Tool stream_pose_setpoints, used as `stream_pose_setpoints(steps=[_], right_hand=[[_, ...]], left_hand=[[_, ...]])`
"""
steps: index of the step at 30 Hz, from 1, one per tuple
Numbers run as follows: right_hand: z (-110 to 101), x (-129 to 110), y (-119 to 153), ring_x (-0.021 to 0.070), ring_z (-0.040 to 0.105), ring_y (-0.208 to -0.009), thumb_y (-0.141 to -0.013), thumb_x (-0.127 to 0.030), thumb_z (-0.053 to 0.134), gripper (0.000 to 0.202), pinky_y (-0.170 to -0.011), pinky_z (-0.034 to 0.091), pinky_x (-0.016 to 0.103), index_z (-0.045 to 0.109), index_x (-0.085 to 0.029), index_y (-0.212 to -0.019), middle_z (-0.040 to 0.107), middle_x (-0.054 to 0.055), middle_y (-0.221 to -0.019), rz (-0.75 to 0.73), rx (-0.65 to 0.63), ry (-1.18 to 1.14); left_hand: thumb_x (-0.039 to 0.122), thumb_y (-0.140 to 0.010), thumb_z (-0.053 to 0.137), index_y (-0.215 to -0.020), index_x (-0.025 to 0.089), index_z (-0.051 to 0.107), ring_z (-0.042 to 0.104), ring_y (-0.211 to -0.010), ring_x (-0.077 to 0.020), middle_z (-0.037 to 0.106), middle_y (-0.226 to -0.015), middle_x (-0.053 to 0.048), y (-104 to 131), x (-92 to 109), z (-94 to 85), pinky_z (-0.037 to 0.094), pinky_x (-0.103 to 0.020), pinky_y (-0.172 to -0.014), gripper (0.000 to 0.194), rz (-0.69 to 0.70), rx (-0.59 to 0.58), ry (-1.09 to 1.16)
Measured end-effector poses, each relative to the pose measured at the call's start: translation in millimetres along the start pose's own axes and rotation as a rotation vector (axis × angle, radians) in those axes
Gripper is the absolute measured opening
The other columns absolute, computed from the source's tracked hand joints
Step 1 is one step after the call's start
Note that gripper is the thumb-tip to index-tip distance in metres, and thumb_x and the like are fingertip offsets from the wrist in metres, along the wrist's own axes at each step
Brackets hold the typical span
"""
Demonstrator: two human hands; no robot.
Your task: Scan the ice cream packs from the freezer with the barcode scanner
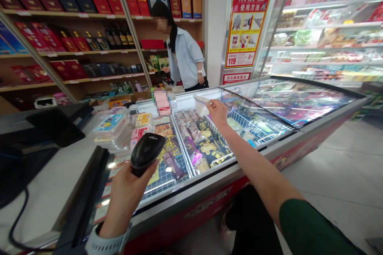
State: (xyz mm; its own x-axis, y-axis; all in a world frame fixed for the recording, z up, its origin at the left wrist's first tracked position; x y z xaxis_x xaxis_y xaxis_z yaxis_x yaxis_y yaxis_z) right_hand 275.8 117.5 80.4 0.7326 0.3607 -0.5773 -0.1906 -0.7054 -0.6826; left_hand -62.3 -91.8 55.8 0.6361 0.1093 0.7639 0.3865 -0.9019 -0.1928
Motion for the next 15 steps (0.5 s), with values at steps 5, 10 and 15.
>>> stream_pose_setpoints(steps=[5,10,15], right_hand=[[7.7,5.6,-31.0,0.0232,0.062,-0.092,-0.096,-0.028,0.048,0.029,-0.081,0.044,0.031,0.066,-0.016,-0.116,0.067,0.011,-0.104,-0.072,-0.099,0.379],[32.3,5.8,-29.5,0.0217,0.061,-0.092,-0.097,-0.022,0.045,0.029,-0.079,0.043,0.03,0.063,-0.016,-0.12,0.064,0.012,-0.108,-0.128,-0.251,0.535],[37.6,6.3,-19.8,0.0222,0.061,-0.091,-0.095,-0.012,0.042,0.033,-0.077,0.043,0.03,0.06,-0.016,-0.122,0.062,0.013,-0.11,-0.116,-0.296,0.595]], left_hand=[[0.065,-0.063,0.067,-0.079,0.018,0.067,0.06,-0.053,-0.021,0.07,-0.062,-0.005,4.4,-6.9,-4.0,0.044,-0.029,-0.051,0.049,-0.049,-0.039,0.001],[0.064,-0.067,0.064,-0.086,0.018,0.068,0.058,-0.051,-0.0201,0.07,-0.063,-0.005,10.8,-4.4,-10.1,0.043,-0.029,-0.05,0.051,-0.041,0.018,0.042],[0.063,-0.064,0.067,-0.087,0.017,0.069,0.058,-0.051,-0.0202,0.07,-0.064,-0.006,10.2,-7.7,-10.1,0.043,-0.029,-0.049,0.051,-0.05,0.008,0.064]])
Point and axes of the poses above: each hand's wrist, its own y-axis away from the middle knuckle, its own z-axis out of the palm, x = y × z, the point moved 8 cm from there along -y, towards the middle knuckle
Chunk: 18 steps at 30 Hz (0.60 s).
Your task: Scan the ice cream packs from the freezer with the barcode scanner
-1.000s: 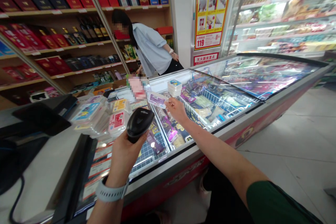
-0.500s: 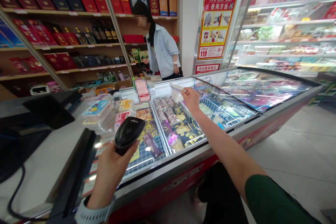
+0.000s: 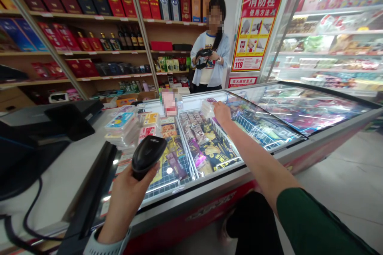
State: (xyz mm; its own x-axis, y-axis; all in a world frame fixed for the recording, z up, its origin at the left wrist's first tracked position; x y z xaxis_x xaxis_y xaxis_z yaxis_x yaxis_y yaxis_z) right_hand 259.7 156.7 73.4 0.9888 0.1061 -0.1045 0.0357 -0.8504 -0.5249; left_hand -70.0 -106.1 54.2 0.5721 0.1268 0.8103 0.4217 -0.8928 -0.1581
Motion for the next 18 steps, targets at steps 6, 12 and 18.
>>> stream_pose_setpoints(steps=[6,12,18], right_hand=[[-13.8,2.2,21.1,0.026,0.062,-0.095,-0.094,-0.019,0.043,0.039,-0.078,0.045,0.033,0.054,-0.018,-0.131,0.06,0.015,-0.116,0.087,0.094,-0.105],[-0.8,-18.6,55.4,0.0252,0.061,-0.104,-0.089,-0.025,0.051,0.029,-0.089,0.045,0.035,0.063,-0.017,-0.114,0.067,0.012,-0.104,0.227,0.014,-0.631],[23.5,-109.9,88.0,0.0161,0.067,-0.061,-0.09,-0.043,0.053,0.025,-0.054,0.051,0.025,0.062,-0.02,-0.085,0.07,0.002,-0.075,0.226,-0.28,-0.935]], left_hand=[[0.063,-0.062,0.069,-0.088,0.015,0.071,0.065,-0.06,-0.0239,0.072,-0.068,-0.008,-2.8,-13.2,-8.7,0.047,-0.03,-0.052,0.054,-0.055,0.024,-0.021],[0.067,-0.063,0.068,-0.086,0.014,0.07,0.065,-0.059,-0.0245,0.07,-0.063,-0.007,1.1,-34.7,-32.8,0.048,-0.031,-0.053,0.057,-0.128,0.051,0.025],[0.063,-0.066,0.067,-0.086,0.014,0.069,0.065,-0.062,-0.0233,0.071,-0.067,-0.007,7.3,-51.7,-59.8,0.048,-0.03,-0.055,0.053,-0.149,0.105,-0.032]])
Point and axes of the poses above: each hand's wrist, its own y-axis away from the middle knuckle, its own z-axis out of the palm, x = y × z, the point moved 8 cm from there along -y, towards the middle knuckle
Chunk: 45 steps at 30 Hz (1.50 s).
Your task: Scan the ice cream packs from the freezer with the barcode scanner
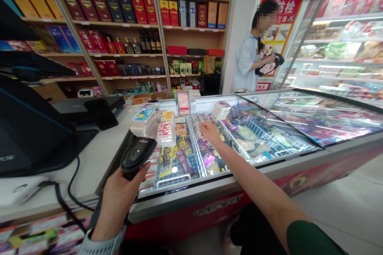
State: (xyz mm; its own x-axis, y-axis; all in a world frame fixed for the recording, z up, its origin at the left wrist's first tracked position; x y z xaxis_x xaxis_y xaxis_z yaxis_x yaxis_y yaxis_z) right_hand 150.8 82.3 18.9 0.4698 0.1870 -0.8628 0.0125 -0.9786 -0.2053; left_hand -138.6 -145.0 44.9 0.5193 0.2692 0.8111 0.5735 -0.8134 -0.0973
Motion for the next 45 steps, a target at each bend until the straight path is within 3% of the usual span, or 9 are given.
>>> stream_pose_setpoints(steps=[5,8,12,19,25,31,38,41,45], right_hand=[[78.9,-34.8,21.4,0.0137,0.063,-0.046,-0.083,-0.068,0.052,0.05,-0.038,0.046,0.022,0.057,-0.02,-0.072,0.069,0.003,-0.068,0.07,-0.261,-0.158],[108.8,-43.8,29.4,0.0145,0.061,-0.043,-0.074,-0.073,0.06,0.054,-0.036,0.046,0.023,0.057,-0.019,-0.067,0.066,0.004,-0.062,0.187,-0.382,-0.22],[117.7,-48.8,30.4,0.0144,0.058,-0.041,-0.066,-0.062,0.075,0.049,-0.035,0.043,0.023,0.055,-0.019,-0.055,0.062,0.003,-0.054,0.231,-0.357,-0.253],[114.7,-46.7,31.4,0.0101,0.055,-0.041,-0.076,-0.042,0.073,0.03,-0.036,0.043,0.02,0.059,-0.018,-0.063,0.065,0.002,-0.058,0.306,-0.332,-0.416],[84.0,-39.3,28.0,0.0087,0.056,-0.045,-0.082,-0.039,0.067,0.029,-0.042,0.048,0.019,0.059,-0.016,-0.066,0.063,0.001,-0.059,0.257,-0.29,-0.541],[14.3,-8.5,5.0,0.0098,0.056,-0.046,-0.074,-0.041,0.072,0.026,-0.042,0.045,0.019,0.061,-0.017,-0.069,0.062,-0.001,-0.058,0.111,-0.114,-0.52],[-65.4,35.0,-24.4,0.0121,0.055,-0.048,-0.073,-0.04,0.068,0.022,-0.046,0.044,0.022,0.063,-0.019,-0.074,0.062,-0.003,-0.058,-0.029,0.13,-0.431],[-82.3,51.4,-27.5,0.0132,0.057,-0.051,-0.075,-0.039,0.064,0.02,-0.049,0.047,0.023,0.061,-0.019,-0.074,0.062,-0.002,-0.06,-0.057,0.221,-0.41],[-90.5,62.5,-27.3,0.0142,0.058,-0.053,-0.076,-0.037,0.063,0.017,-0.05,0.048,0.024,0.061,-0.02,-0.076,0.061,-0.002,-0.061,-0.086,0.283,-0.384]], left_hand=[[0.065,-0.064,0.067,-0.08,0.014,0.069,0.062,-0.055,-0.0216,0.069,-0.061,-0.007,7.0,-8.3,-12.2,0.046,-0.03,-0.051,0.053,-0.046,0.002,0.021],[0.066,-0.063,0.067,-0.079,0.014,0.069,0.061,-0.051,-0.0213,0.067,-0.057,-0.006,11.3,-9.8,-19.2,0.045,-0.03,-0.048,0.054,-0.059,0.016,0.049],[0.065,-0.061,0.068,-0.078,0.014,0.069,0.061,-0.052,-0.0223,0.067,-0.056,-0.006,11.2,-12.0,-24.9,0.045,-0.03,-0.049,0.053,-0.048,0.044,0.066],[0.064,-0.061,0.069,-0.079,0.014,0.069,0.062,-0.054,-0.0219,0.069,-0.059,-0.007,8.3,-11.8,-18.4,0.044,-0.029,-0.05,0.053,-0.053,0.022,0.062],[0.064,-0.064,0.067,-0.08,0.015,0.071,0.065,-0.063,-0.0246,0.071,-0.065,-0.008,7.1,2.4,-11.8,0.047,-0.031,-0.057,0.052,0.04,0.014,-0.01],[0.062,-0.066,0.068,-0.086,0.017,0.072,0.067,-0.074,-0.0258,0.074,-0.074,-0.006,3.2,28.9,0.9,0.049,-0.03,-0.063,0.05,0.165,0.025,-0.035],[0.057,-0.068,0.07,-0.093,0.017,0.07,0.067,-0.074,-0.0234,0.072,-0.073,-0.004,-5.8,74.8,42.2,0.048,-0.028,-0.062,0.047,0.345,-0.104,0.009],[0.057,-0.07,0.069,-0.087,0.015,0.07,0.064,-0.066,-0.0216,0.069,-0.067,-0.004,-7.7,97.2,61.8,0.046,-0.027,-0.058,0.046,0.409,-0.125,0.006],[0.053,-0.072,0.068,-0.094,0.015,0.07,0.066,-0.074,-0.0219,0.072,-0.078,-0.004,-11.0,122.9,89.8,0.047,-0.027,-0.063,0.044,0.531,-0.138,-0.024]])
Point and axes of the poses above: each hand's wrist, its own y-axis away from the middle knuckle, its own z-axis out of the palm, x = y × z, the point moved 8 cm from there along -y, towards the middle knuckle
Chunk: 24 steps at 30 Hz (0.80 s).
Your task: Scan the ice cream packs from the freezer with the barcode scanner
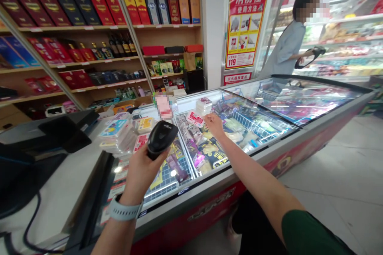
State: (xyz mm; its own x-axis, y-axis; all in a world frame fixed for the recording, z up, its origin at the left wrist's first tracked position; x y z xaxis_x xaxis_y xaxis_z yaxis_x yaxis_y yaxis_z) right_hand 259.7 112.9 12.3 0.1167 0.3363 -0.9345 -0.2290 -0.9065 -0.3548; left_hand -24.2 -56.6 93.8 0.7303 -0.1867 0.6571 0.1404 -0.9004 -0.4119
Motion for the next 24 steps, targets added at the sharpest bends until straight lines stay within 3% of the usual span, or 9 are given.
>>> stream_pose_setpoints(steps=[8,24], right_hand=[[-1.0,0.0,-0.7,0.0134,0.057,-0.054,-0.079,-0.037,0.061,0.017,-0.051,0.047,0.024,0.061,-0.02,-0.078,0.062,-0.002,-0.064,-0.068,0.021,0.015],[7.1,2.3,1.3,0.0135,0.057,-0.053,-0.078,-0.041,0.061,0.021,-0.051,0.047,0.025,0.059,-0.021,-0.082,0.06,-0.003,-0.064,-0.102,-0.024,-0.001]], left_hand=[[0.052,-0.073,0.067,-0.099,0.019,0.068,0.067,-0.073,-0.022,0.072,-0.077,-0.002,-13.6,-10.2,42.6,0.044,-0.026,-0.061,0.042,0.064,-0.104,-0.074],[0.049,-0.073,0.068,-0.103,0.018,0.068,0.066,-0.074,-0.0208,0.072,-0.08,-0.003,-3.7,-21.2,46.7,0.045,-0.025,-0.063,0.043,0.059,-0.123,-0.018]])
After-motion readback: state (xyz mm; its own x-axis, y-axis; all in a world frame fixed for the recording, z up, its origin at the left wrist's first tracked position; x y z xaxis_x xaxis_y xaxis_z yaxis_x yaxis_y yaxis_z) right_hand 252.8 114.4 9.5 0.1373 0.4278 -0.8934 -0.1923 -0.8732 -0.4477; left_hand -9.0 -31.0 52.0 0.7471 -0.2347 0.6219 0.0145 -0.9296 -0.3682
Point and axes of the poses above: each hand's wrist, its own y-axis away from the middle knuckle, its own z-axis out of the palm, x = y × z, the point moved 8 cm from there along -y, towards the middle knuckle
